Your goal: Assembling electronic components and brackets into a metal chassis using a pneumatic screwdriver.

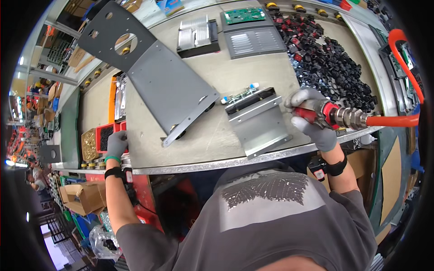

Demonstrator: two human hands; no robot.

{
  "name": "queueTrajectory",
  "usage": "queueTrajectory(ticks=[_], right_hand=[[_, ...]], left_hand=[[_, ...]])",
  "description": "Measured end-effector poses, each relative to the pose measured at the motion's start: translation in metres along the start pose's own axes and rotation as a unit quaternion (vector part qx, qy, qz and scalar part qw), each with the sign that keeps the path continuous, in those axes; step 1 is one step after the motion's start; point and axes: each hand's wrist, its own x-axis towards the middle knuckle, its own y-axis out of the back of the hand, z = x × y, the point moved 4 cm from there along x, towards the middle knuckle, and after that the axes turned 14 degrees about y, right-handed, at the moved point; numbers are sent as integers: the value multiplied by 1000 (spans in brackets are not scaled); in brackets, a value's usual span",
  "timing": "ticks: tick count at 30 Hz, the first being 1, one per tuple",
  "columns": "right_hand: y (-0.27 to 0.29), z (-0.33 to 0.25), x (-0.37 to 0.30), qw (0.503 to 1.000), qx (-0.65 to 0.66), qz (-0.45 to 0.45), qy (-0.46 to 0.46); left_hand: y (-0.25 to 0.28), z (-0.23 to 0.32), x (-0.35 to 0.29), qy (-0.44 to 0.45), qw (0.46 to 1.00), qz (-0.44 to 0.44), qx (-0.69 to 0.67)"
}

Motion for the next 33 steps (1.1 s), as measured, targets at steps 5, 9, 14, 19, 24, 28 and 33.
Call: queueTrajectory(ticks=[5, 9, 14, 19, 24, 28, 33], right_hand=[[1, -6, -2, 1000, -11, 6, -15], [0, -2, -3, 1000, -8, 16, -13], [1, -2, -2, 1000, -27, -6, 13], [7, 2, -7, 1000, -4, 1, 7], [10, 2, -10, 1000, -11, 19, 8], [10, -2, -5, 1000, 9, 9, -7], [5, -41, 6, 997, 60, -3, 58]], left_hand=[[-12, -16, 2, 136, 976, -52, -163], [-10, -20, -7, 239, 918, -31, -315], [-9, -19, -20, 259, 880, -25, -399], [6, -6, -43, 231, 787, 0, -572], [-17, 100, -123, 154, 844, -58, -511], [-55, 133, -158, 97, 886, 20, -454], [-43, 134, -169, 119, 806, 45, -578]])
